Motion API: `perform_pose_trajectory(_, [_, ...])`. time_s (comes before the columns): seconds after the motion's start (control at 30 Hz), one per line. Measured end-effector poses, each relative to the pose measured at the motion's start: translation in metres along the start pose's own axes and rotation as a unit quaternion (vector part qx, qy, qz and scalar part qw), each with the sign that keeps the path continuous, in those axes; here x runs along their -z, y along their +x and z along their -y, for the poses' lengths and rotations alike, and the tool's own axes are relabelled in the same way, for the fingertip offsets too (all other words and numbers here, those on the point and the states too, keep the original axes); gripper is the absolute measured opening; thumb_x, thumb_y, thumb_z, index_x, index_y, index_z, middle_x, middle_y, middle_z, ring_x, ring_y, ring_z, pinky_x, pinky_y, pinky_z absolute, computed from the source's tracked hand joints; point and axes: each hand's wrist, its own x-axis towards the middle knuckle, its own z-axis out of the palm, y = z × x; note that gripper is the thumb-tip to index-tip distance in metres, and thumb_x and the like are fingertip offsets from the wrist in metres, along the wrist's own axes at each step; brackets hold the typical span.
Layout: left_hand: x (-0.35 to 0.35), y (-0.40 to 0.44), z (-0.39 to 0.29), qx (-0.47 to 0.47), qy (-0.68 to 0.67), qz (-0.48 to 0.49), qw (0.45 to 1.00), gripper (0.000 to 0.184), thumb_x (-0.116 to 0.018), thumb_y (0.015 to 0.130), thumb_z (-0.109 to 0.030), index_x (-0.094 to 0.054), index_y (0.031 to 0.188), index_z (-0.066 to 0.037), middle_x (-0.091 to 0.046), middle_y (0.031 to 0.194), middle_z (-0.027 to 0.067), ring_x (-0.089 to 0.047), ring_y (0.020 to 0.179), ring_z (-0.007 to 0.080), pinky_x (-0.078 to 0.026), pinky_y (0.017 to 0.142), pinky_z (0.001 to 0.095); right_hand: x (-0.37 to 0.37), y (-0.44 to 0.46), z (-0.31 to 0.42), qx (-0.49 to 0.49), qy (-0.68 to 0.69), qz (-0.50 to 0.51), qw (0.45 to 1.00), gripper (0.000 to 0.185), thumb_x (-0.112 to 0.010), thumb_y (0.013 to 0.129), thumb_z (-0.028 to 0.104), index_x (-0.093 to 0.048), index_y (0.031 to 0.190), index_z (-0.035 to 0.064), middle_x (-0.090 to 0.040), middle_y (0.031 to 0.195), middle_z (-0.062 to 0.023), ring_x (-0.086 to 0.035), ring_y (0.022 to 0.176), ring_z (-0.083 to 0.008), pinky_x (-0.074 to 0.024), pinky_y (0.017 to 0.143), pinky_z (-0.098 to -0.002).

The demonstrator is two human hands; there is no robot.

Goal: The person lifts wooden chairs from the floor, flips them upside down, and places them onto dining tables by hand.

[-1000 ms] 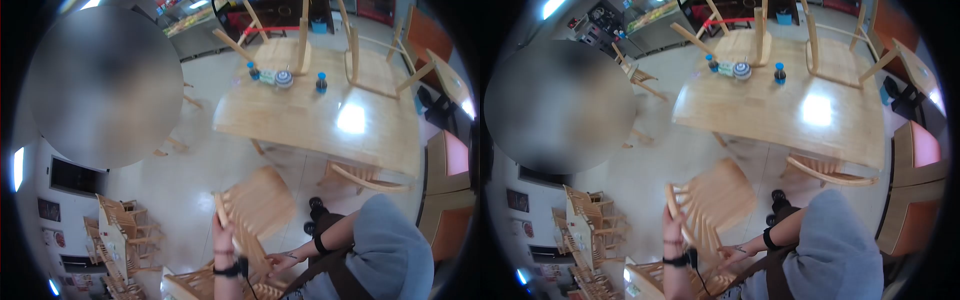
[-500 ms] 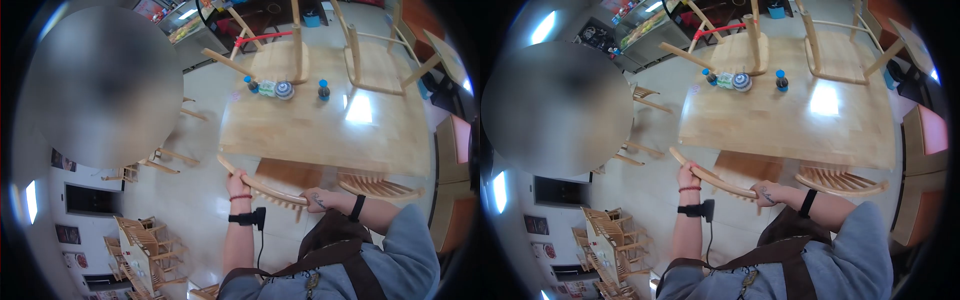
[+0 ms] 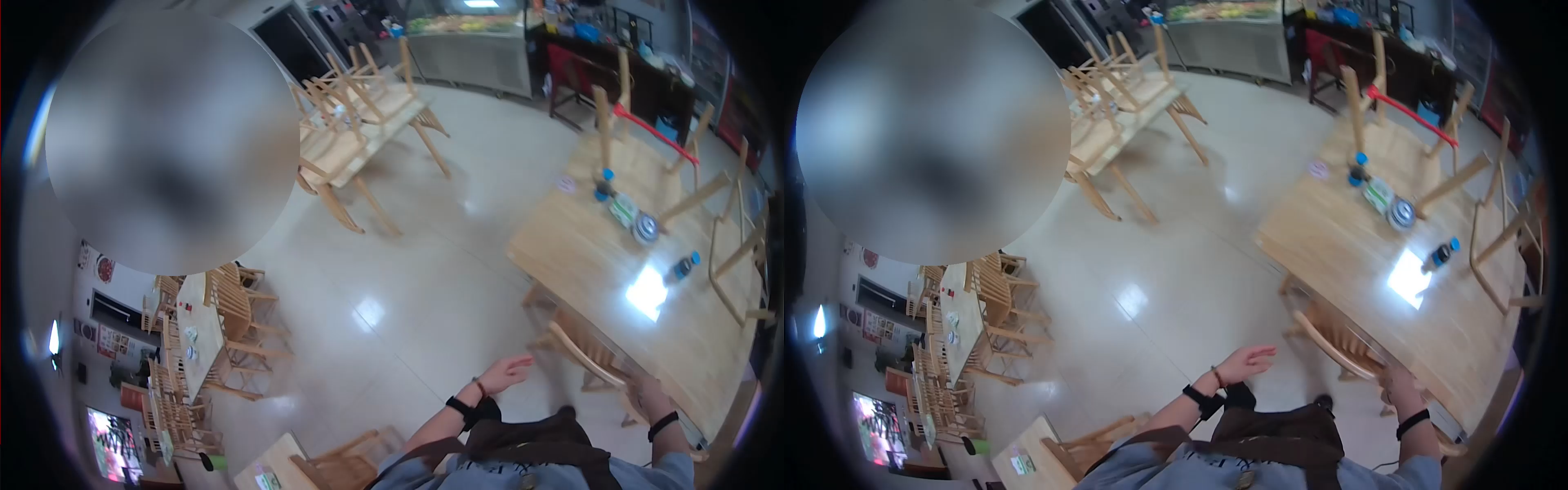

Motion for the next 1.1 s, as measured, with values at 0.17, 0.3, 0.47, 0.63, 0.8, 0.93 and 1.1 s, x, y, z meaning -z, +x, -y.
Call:
perform_pose_trajectory(0.17, [0.165,-0.093,-0.023,0.037,0.189,-0.183,0.964,0.049,-0.063,0.082,-0.014,-0.05,0.128,-0.005,-0.06,0.118,0.0124,-0.063,0.092,0.0183,-0.051,0.081,0.0307,0.023,0.03,0.229,0.102,-0.076,-0.043,0.991,0.03,-0.061,0.074,0.019,-0.061,0.102,0.0097,-0.065,0.098,-0.0173,-0.061,0.093,-0.0379,-0.0492,0.081,-0.0449])
perform_pose_trajectory(0.3, [0.249,-0.116,-0.064,0.03,0.156,-0.234,0.959,0.048,-0.064,0.081,-0.016,-0.051,0.126,-0.004,-0.061,0.115,0.0127,-0.064,0.092,0.0201,-0.052,0.079,0.0306,-0.003,0.1,0.357,0.223,-0.117,0.075,0.965,0.044,-0.059,0.074,0.02,-0.058,0.117,0.0106,-0.064,0.106,-0.0188,-0.06,0.099,-0.0375,-0.0485,0.086,-0.0433])
perform_pose_trajectory(0.47, [0.358,-0.116,-0.066,-0.026,0.203,-0.277,0.939,0.046,-0.063,0.082,-0.018,-0.051,0.124,-0.003,-0.063,0.111,0.0136,-0.064,0.09,0.0199,-0.051,0.079,0.0292,-0.018,0.216,0.468,0.282,-0.173,0.148,0.932,0.045,-0.058,0.076,0.02,-0.056,0.119,0.008,-0.063,0.106,-0.0192,-0.059,0.101,-0.0367,-0.048,0.087,-0.0436])
perform_pose_trajectory(0.63, [0.462,-0.185,0.007,0.113,0.325,-0.34,0.876,0.047,-0.065,0.081,-0.022,-0.053,0.123,-0.005,-0.061,0.114,0.0156,-0.062,0.1,0.028,-0.05,0.086,0.0359,-0.017,0.369,0.595,0.389,-0.198,0.175,0.882,0.045,-0.06,0.08,0.018,-0.053,0.124,0.0094,-0.061,0.112,-0.0191,-0.057,0.105,-0.0363,-0.047,0.09,-0.0414])
perform_pose_trajectory(0.8, [0.493,-0.27,0.02,0.351,0.26,-0.461,0.772,0.048,-0.067,0.076,-0.023,-0.056,0.12,-0.006,-0.063,0.11,0.016,-0.061,0.102,0.0291,-0.05,0.088,0.0374,-0.046,0.517,0.799,0.569,-0.118,0.136,0.802,0.046,-0.06,0.08,0.014,-0.051,0.124,0.0058,-0.06,0.113,-0.0186,-0.059,0.101,-0.0361,-0.0472,0.089,-0.0416])
perform_pose_trajectory(0.93, [0.513,-0.29,0.002,0.341,0.094,-0.572,0.74,0.048,-0.067,0.075,-0.023,-0.057,0.12,-0.008,-0.064,0.109,0.0139,-0.061,0.102,0.0281,-0.049,0.09,0.0368,-0.049,0.581,0.984,0.568,-0.034,0.143,0.81,0.051,-0.064,0.078,0.015,-0.049,0.126,0.0049,-0.058,0.117,-0.0163,-0.059,0.101,-0.0341,-0.0468,0.09,-0.0403])
perform_pose_trajectory(1.1, [0.572,-0.278,0.059,0.334,0.04,-0.596,0.729,0.044,-0.066,0.074,-0.023,-0.061,0.115,-0.008,-0.066,0.104,0.0115,-0.064,0.094,0.0271,-0.051,0.086,0.0359,-0.098,0.698,1.145,0.469,0.094,0.037,0.878,0.068,-0.071,0.073,0.02,-0.042,0.131,0.0005,-0.052,0.124,-0.0197,-0.053,0.111,-0.0333,-0.0421,0.096,-0.0399])
